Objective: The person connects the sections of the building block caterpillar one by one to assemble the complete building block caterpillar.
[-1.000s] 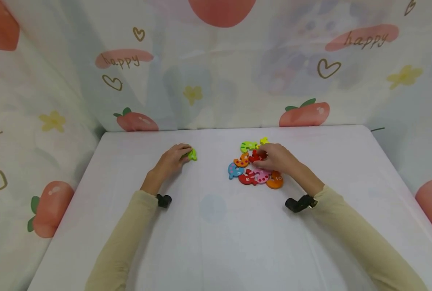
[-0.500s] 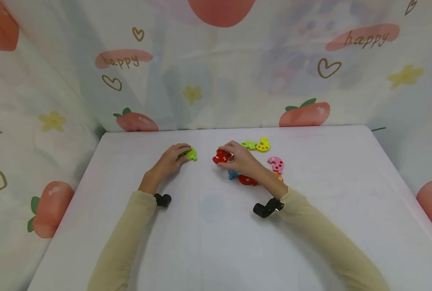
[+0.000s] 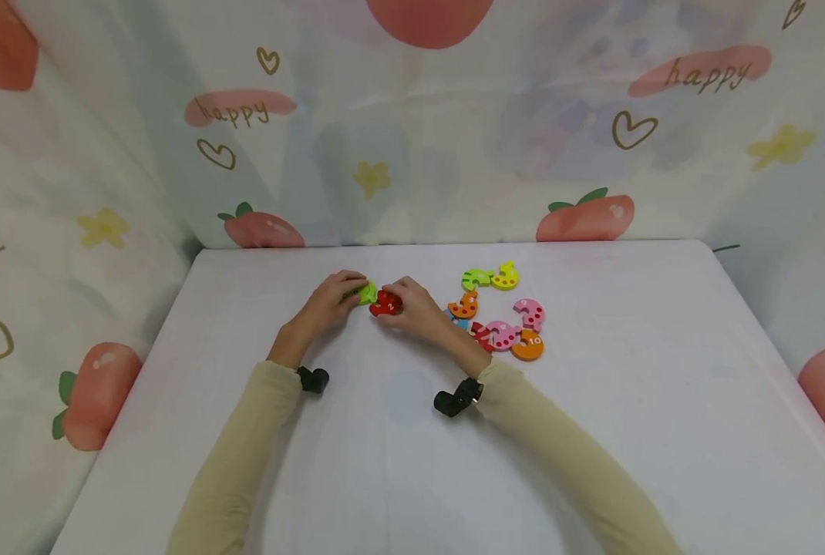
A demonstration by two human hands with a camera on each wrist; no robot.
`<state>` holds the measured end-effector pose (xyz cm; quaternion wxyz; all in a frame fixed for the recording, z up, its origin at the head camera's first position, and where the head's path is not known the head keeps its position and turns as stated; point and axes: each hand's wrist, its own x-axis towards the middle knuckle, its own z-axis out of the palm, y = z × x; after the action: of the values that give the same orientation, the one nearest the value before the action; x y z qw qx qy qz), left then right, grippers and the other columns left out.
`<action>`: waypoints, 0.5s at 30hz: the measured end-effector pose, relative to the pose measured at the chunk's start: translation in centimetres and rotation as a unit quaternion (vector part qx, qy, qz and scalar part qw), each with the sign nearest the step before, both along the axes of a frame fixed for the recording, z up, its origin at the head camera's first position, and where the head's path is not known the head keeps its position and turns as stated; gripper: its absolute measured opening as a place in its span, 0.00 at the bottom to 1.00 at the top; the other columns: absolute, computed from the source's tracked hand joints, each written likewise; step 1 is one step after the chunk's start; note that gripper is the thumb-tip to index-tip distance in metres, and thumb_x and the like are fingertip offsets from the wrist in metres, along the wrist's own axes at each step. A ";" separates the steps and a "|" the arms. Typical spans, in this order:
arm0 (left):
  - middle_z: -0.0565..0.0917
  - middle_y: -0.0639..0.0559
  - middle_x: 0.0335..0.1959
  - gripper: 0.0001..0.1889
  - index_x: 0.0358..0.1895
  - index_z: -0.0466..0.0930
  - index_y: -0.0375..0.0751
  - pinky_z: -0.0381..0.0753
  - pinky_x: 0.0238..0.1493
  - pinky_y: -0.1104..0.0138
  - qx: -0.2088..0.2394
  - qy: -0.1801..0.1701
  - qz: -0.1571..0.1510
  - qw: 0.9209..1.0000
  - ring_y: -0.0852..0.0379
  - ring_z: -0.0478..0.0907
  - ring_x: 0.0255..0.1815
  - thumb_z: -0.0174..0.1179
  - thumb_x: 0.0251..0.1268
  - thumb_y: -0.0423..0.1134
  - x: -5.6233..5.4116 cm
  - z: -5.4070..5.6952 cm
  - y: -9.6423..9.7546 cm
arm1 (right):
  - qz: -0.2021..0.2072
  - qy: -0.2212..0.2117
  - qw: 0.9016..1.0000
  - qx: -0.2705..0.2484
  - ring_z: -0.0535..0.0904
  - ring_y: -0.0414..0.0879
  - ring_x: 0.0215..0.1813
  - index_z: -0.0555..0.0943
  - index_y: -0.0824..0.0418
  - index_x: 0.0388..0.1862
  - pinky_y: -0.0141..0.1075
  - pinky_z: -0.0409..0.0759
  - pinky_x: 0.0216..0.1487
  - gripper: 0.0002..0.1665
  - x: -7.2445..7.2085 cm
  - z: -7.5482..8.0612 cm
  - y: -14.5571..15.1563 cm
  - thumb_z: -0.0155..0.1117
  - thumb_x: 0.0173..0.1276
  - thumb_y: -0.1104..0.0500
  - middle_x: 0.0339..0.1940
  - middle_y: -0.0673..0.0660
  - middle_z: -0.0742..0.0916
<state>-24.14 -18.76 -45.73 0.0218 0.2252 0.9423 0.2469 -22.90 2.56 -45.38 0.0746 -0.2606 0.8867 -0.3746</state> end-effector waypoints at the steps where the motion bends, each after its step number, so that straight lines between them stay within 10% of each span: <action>1: 0.73 0.40 0.64 0.19 0.63 0.74 0.33 0.65 0.70 0.49 0.001 0.004 -0.003 1.000 0.40 0.68 0.67 0.55 0.70 0.33 0.0 0.1 0.0 | -0.003 0.005 1.000 0.000 0.77 0.52 0.53 0.74 0.68 0.62 0.40 0.81 0.56 0.32 -0.1 -0.1 -0.1 0.70 0.63 0.55 0.54 0.64 0.78; 15: 0.73 0.41 0.65 0.19 0.63 0.75 0.34 0.65 0.71 0.50 -0.016 -0.008 -0.003 1.000 0.42 0.68 0.68 0.54 0.72 0.35 -0.6 0.0 -0.1 | -0.022 0.033 0.999 -0.005 0.75 0.54 0.56 0.75 0.69 0.62 0.41 0.81 0.57 0.31 -0.9 -0.7 -1.1 0.69 0.63 0.56 0.55 0.65 0.78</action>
<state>-24.71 -18.87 -45.76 0.0337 0.2260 0.9451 0.2335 -23.76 1.45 -46.04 0.0356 -0.2540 0.8921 -0.3721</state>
